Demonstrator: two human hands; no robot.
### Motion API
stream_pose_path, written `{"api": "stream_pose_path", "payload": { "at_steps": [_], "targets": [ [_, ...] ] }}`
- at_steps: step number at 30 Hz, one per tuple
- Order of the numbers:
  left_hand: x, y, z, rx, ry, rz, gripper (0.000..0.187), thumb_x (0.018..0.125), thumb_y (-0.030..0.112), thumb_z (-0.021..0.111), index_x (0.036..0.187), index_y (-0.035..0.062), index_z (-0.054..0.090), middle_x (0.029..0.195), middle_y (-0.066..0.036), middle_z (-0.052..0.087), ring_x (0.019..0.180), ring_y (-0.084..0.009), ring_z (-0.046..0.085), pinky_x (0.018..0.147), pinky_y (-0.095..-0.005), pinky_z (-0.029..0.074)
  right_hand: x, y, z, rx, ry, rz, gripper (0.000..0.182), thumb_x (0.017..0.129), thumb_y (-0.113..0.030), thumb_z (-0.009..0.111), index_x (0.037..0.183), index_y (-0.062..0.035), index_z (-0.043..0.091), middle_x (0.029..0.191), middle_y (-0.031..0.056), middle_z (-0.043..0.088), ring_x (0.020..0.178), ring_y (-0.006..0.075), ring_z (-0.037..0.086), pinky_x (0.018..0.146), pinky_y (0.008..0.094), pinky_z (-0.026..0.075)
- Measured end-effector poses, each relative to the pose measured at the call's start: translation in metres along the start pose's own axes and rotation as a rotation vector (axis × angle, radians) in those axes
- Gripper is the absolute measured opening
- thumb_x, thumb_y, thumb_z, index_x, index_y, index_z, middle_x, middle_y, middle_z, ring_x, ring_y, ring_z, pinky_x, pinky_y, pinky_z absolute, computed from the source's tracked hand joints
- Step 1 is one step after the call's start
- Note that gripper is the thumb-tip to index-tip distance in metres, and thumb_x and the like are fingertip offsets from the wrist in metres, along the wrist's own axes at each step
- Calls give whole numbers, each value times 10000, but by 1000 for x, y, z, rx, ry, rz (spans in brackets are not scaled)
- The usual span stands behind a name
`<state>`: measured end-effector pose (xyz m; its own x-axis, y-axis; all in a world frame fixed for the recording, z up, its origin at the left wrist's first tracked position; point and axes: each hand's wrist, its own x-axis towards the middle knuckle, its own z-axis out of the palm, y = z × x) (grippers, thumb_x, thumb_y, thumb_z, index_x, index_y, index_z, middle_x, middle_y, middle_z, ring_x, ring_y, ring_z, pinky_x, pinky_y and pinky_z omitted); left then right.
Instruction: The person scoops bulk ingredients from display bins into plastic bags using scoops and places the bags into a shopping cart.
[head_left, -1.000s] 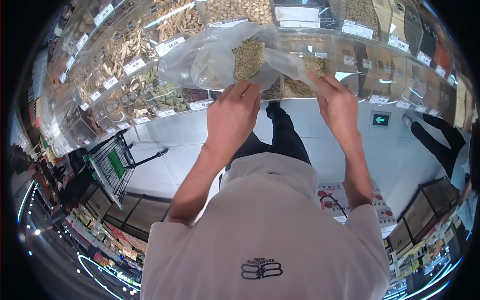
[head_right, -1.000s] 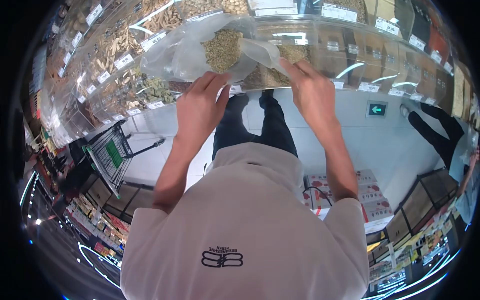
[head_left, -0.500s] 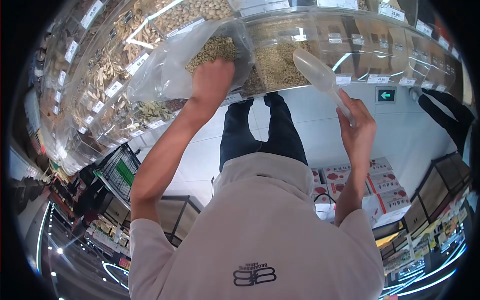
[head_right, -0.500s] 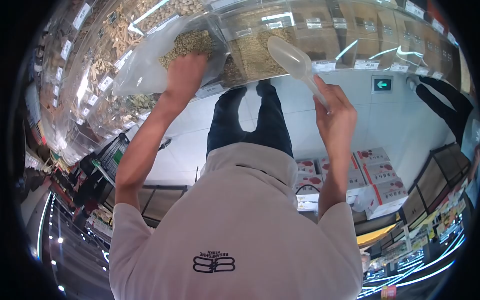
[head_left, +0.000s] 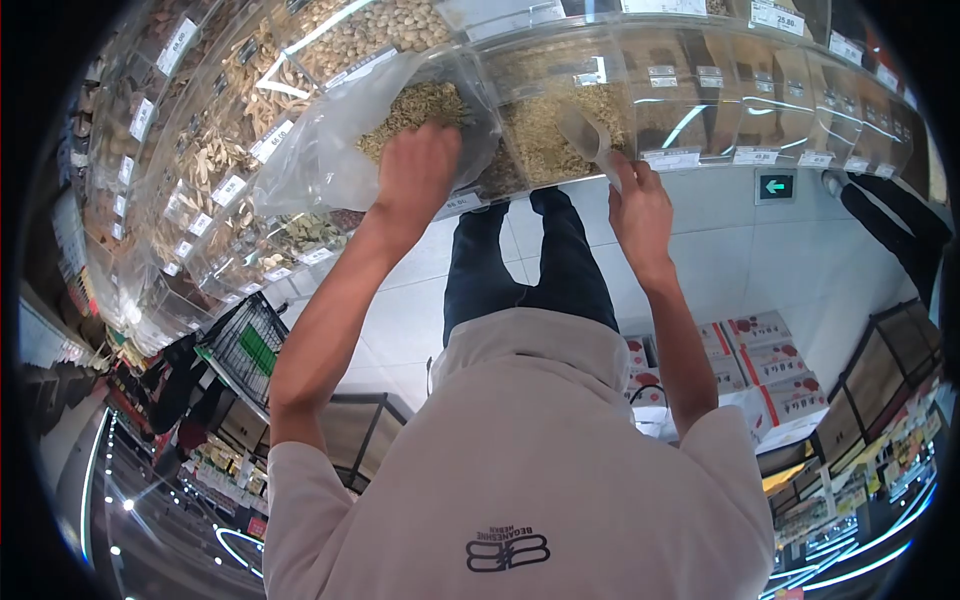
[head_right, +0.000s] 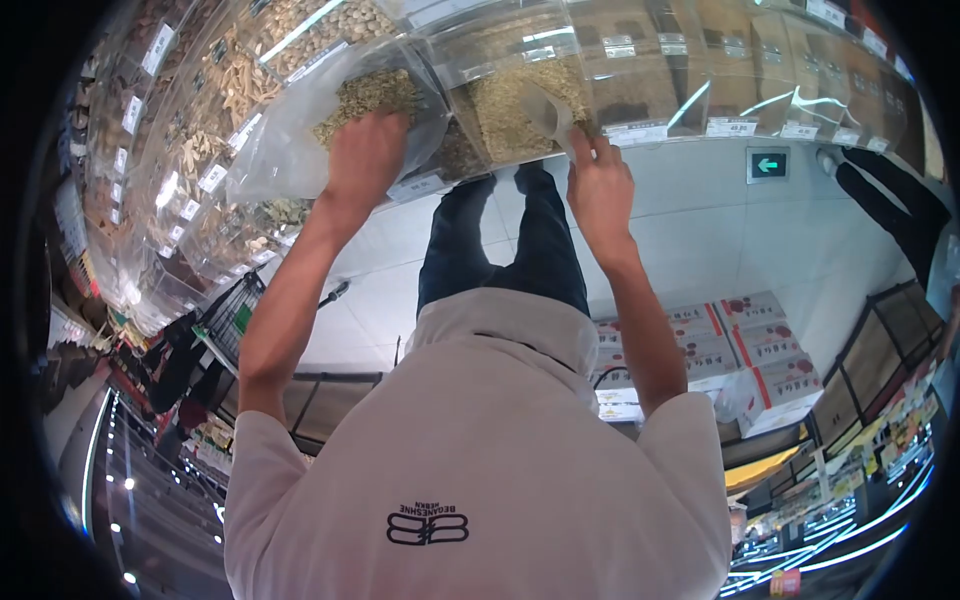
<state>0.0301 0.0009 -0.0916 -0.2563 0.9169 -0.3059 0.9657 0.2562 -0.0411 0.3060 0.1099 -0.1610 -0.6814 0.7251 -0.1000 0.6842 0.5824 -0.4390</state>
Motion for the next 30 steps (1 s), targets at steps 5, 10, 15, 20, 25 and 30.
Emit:
{"api": "stream_pose_path", "payload": {
  "at_steps": [5,10,15,20,25,30],
  "targets": [
    [-14,-13,-40,-248,19,-126,51,847,143,664,862,106,697,895,-82,701,761,-339,689,664,-450,546,-5,-1,13,-25,57,-28,484,799,6,663,1267,-93,590,1147,122,590,1022,316,576,839,449,457],
    [-18,-13,-22,-228,37,-61,101,829,153,712,903,86,715,934,-91,704,784,-338,694,700,-430,570,-7,4,30,34,60,-55,493,785,-5,694,1258,-99,592,1166,115,580,1021,314,572,841,453,454],
    [-6,-4,7,-74,-23,-38,69,816,123,699,876,90,705,909,-91,699,762,-347,712,676,-461,584,2,-8,13,99,118,-84,404,789,-31,736,1177,-83,637,1104,122,609,976,324,595,831,439,482],
    [-4,-4,12,-42,-8,-66,58,848,123,641,864,94,689,882,-93,694,770,-339,716,663,-465,582,16,-27,31,180,-53,-80,193,838,-109,719,1008,-40,659,929,162,666,816,362,671,706,449,549],
    [-5,-1,16,-35,-22,-13,90,853,97,595,873,87,682,857,-122,688,774,-330,711,670,-455,578,31,-31,75,-59,-215,-11,156,850,-196,669,821,-43,686,737,218,679,695,411,688,658,488,573],
    [-4,-3,21,-75,-41,-16,96,835,82,597,884,81,680,844,-124,694,785,-301,722,685,-447,584,42,-39,85,-81,-196,33,160,838,-187,652,793,-45,711,728,238,675,711,442,685,670,523,566]
  ]
}}
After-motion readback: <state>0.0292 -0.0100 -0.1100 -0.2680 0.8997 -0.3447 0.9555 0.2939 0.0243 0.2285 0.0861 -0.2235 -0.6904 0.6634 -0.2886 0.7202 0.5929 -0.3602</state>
